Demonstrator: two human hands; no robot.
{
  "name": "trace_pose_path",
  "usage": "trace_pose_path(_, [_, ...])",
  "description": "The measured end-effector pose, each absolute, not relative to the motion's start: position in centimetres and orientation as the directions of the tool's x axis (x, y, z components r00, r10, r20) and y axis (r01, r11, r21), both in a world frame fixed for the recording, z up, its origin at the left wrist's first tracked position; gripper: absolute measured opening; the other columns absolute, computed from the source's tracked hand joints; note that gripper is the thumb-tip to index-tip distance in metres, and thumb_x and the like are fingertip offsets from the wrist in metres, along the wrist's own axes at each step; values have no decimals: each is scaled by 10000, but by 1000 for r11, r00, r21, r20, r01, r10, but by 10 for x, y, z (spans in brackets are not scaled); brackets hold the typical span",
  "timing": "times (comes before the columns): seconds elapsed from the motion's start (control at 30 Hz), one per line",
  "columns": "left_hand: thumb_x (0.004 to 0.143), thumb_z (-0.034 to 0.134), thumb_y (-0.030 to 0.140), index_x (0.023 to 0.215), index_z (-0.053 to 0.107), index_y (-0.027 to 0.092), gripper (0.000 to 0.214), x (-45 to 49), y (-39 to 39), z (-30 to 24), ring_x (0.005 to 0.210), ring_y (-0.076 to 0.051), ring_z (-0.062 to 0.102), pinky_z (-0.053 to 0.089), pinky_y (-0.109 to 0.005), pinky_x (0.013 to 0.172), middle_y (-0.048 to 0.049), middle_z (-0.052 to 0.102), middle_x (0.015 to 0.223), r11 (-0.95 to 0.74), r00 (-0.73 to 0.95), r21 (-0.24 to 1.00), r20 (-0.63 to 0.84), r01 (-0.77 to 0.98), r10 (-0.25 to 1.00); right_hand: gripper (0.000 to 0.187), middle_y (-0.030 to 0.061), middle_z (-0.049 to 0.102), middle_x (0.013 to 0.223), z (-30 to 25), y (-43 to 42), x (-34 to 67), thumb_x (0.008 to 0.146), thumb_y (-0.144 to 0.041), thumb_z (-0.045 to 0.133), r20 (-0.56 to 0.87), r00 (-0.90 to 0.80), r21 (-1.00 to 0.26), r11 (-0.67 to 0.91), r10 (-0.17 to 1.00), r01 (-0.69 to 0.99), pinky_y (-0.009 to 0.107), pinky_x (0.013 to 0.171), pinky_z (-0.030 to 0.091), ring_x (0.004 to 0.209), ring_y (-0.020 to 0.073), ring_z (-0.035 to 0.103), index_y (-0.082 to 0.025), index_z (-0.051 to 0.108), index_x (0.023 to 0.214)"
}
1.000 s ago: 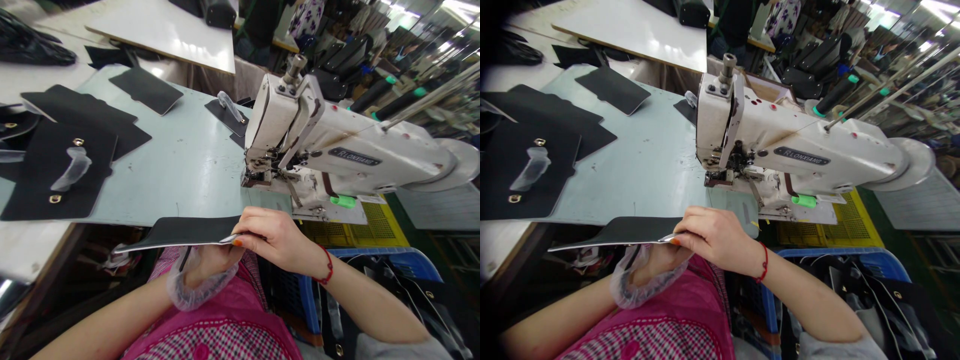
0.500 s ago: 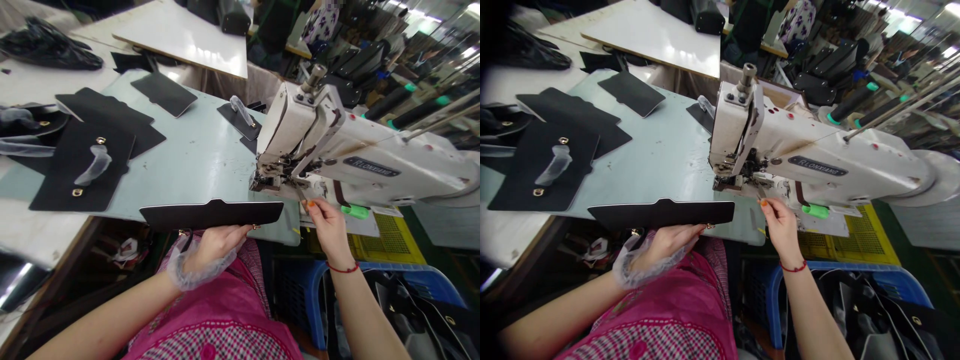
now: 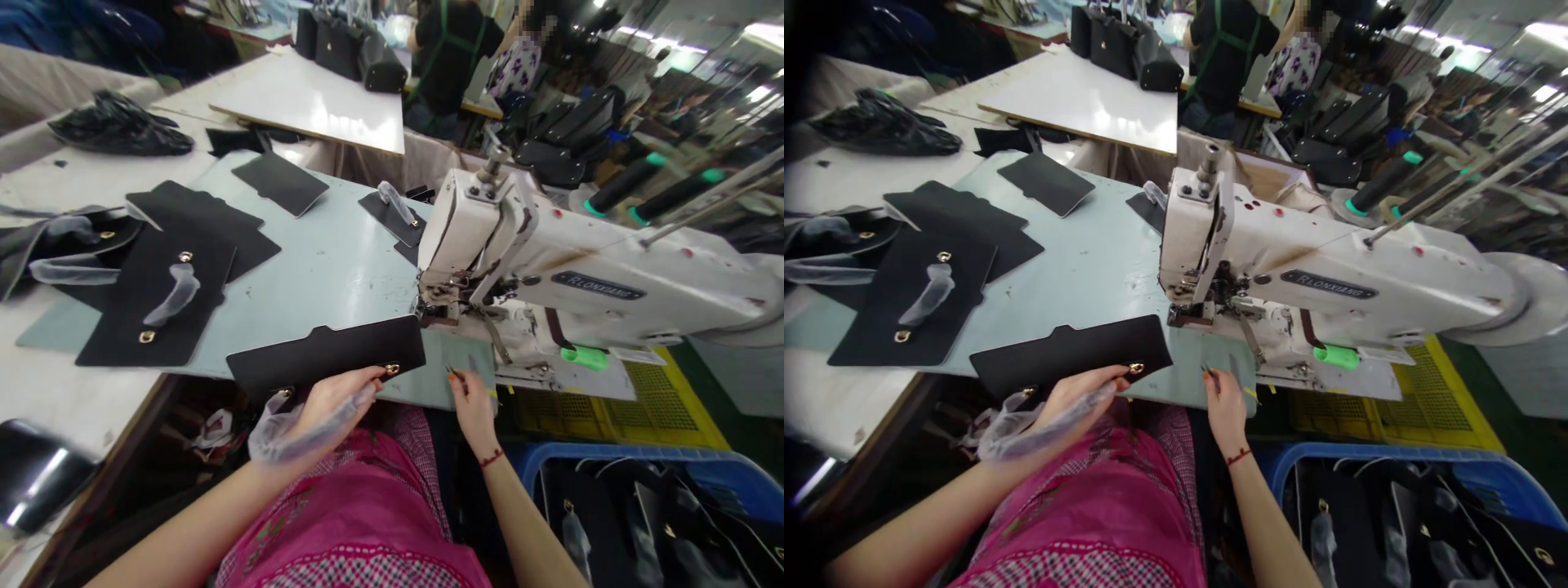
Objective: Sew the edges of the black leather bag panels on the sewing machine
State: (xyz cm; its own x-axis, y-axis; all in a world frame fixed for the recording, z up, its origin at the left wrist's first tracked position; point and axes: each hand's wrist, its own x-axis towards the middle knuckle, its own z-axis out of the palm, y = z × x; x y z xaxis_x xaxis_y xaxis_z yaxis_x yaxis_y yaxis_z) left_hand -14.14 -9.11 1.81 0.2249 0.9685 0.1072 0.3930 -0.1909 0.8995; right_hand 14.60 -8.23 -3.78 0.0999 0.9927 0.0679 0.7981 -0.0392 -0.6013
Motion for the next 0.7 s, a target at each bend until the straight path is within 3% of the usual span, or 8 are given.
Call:
trace_pose_path(0.13, [803,663,423,1082,673,128,406,-177,-71,3,682,-189,679,557,-277,692,-50,712,740,246,-84,968,-241,54,967,290,100,649,1126,-65,-67,145,967,-307,459,36,50,-481,-26,998,876,325,873,493,1013,215,630,-169,635,1151])
trace_pose_path(0.2, [753,701,414,1066,651,126,427,-197,-47,-6,576,-138,600,538,-245,636,11,625,622,321,-157,943,-332,-90,930,293,104,640,1151,-72,-59,142,959,-269,474,62,27,-396,0,998,918,315,893,487,1043,215,623,-176,625,1192])
trace_pose_path(0.33, [736,688,279,1022,647,140,320,-228,35,-8,455,-70,460,516,-205,594,76,491,535,428,-171,897,-442,-114,880,290,107,652,1089,-88,-52,141,966,-263,481,120,3,-245,27,993,969,319,860,487,994,226,628,-182,627,1203])
trace_pose_path(0.43, [807,628,216,963,602,125,183,-221,111,10,536,-77,550,522,-211,683,33,586,617,301,-162,935,-332,-190,929,294,106,655,1070,-99,-52,144,989,-281,446,184,-12,-219,53,983,974,312,839,486,971,219,632,-175,623,1198])
trace_pose_path(0.5, [868,601,266,1027,564,135,209,-199,146,23,852,-107,669,507,-256,872,-63,706,959,206,-120,946,-242,-251,963,297,104,657,1069,-103,-52,147,998,-283,426,223,-24,-220,75,975,973,302,823,488,959,210,636,-171,619,1193])
trace_pose_path(0.6, [841,650,350,1151,538,149,386,-159,150,30,1117,-217,642,473,-408,990,-173,626,1286,199,-63,952,-219,-233,974,318,101,664,1050,-104,-53,149,1014,-304,384,291,-55,-200,117,955,973,298,793,495,928,202,649,-173,619,1182])
trace_pose_path(0.63, [826,656,366,1205,525,162,450,-150,138,27,1152,-251,630,459,-450,1014,-182,611,1315,185,-13,974,-188,-132,982,334,100,666,1041,-105,-53,149,1021,-321,365,322,-69,-191,136,944,972,300,787,498,919,202,654,-171,620,1176])
trace_pose_path(0.7, [807,658,362,1264,533,159,515,-149,107,15,1219,-294,589,423,-480,1065,-190,596,1338,-56,126,985,35,162,991,380,102,672,1028,-108,-54,152,1030,-373,332,395,-102,-176,184,913,967,304,776,505,901,203,665,-166,622,1162])
